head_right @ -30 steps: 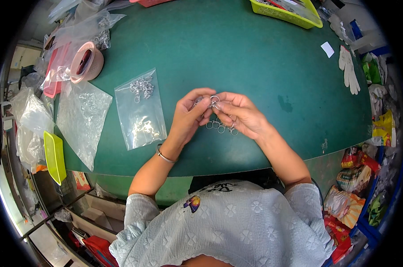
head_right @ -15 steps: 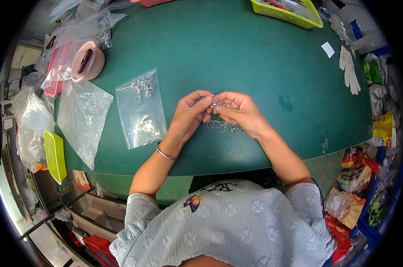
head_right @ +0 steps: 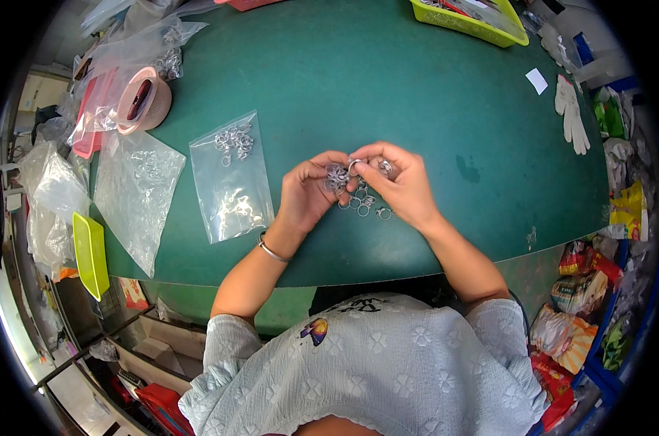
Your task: The person sits at a green workbench and assembles small metal keychains by hand. They pick up individual metal rings and a central metal piece, linking them together to form a finished unit. The person places the completed keychains into a clear plastic bag and later moves to a blue shelving unit to place the bag among other packaged items.
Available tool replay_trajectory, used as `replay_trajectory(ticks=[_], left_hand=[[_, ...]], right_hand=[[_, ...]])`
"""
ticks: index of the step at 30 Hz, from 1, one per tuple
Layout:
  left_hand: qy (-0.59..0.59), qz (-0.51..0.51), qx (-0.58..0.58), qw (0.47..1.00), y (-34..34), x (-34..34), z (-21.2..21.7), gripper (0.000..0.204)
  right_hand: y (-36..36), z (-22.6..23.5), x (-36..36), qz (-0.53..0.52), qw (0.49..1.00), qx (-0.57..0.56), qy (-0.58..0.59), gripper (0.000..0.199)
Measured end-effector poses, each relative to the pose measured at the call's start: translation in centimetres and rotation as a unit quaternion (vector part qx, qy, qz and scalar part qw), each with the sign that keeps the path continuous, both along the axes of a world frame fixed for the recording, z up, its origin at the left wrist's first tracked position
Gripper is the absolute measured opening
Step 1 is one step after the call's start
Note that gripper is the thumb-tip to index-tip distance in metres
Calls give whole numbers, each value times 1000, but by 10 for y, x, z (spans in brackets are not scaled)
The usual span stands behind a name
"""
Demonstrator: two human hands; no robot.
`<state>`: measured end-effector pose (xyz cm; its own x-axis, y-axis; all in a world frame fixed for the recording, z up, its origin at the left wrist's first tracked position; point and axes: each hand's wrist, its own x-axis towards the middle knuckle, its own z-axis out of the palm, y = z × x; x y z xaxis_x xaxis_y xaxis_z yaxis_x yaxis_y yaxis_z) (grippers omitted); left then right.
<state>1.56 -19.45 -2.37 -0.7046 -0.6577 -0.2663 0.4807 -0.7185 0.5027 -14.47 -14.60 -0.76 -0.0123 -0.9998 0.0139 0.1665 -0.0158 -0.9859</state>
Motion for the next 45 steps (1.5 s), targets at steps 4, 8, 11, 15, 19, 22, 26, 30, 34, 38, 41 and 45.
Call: replay_trajectory(ticks=[4,8,11,15,19,22,26,30,34,38,41,45], left_hand=[[-44,-13,-38,998,5,-4,1,13],[-78,-27,-68,994,4,-4,1,15],[-44,4,-11,999,3,-2,2,19],[-6,-20,-5,1000,0,4,-6,22],[-120,-44,-59,990,7,-3,-6,22],[-146,-69,-85,983,10,-7,-2,22],[-124,-101,-102,982,10,-7,-1,22],[-91,-95,-50,990,7,-5,-5,20],[-110,-53,-48,991,4,-4,-4,17],[-37,-6,-14,999,-1,-3,-5,14],[-57,-4,-46,997,-1,-3,-4,13],[-57,-43,8,997,3,-3,8,11]], right_hand=[[0,-5,1,-6,994,-53,93,17],[0,1,-1,17,999,8,34,17],[-4,5,-12,54,977,102,-179,22],[-10,1,-17,53,890,133,-432,31],[-10,1,-12,43,889,101,-445,29],[-7,1,-10,67,917,62,-387,28],[-1,0,-6,82,962,41,-256,27],[0,-3,-2,57,979,10,-197,27],[-5,-5,-6,45,980,-42,-187,26],[-7,-1,-9,24,977,-40,-208,21],[-7,-2,-8,20,980,-46,-195,21],[1,3,1,55,992,-71,85,27]])
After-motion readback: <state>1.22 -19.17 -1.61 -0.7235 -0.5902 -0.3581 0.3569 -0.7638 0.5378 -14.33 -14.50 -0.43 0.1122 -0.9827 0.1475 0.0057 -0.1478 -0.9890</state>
